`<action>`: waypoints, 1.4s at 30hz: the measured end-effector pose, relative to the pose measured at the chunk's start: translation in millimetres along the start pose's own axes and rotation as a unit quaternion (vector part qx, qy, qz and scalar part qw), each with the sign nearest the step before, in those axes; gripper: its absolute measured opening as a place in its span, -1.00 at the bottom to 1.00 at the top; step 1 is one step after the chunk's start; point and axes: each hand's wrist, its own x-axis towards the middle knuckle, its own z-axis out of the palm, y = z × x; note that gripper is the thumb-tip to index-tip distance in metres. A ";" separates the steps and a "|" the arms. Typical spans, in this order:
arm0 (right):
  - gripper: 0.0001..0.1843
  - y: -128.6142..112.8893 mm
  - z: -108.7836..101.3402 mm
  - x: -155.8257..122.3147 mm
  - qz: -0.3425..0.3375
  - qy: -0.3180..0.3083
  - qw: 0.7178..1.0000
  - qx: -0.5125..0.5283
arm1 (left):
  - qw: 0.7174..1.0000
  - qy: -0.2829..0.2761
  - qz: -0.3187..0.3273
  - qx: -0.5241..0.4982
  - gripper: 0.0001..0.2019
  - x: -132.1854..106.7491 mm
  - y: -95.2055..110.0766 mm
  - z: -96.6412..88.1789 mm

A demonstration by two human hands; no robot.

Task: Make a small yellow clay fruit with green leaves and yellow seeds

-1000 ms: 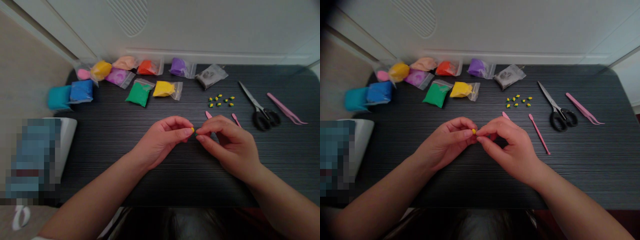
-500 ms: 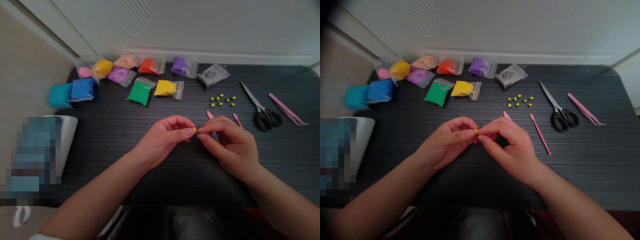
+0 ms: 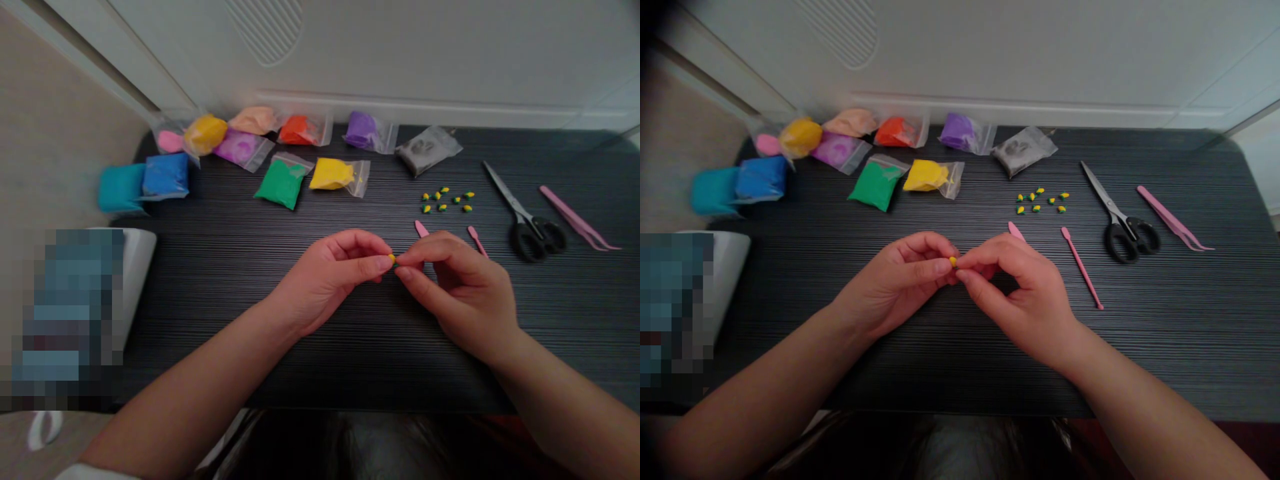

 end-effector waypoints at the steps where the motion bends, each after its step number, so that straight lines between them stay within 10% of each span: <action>1: -0.86 0.1 -0.1 0.1 0.000 0.000 1.000 0.000 | 1.000 0.000 -0.001 -0.001 -0.93 -0.1 0.0 0.0; 42: -0.80 5.8 3.9 -0.8 0.035 0.025 0.999 0.006 | 1.000 0.005 0.001 -0.022 -0.93 0.6 -2.3 -0.2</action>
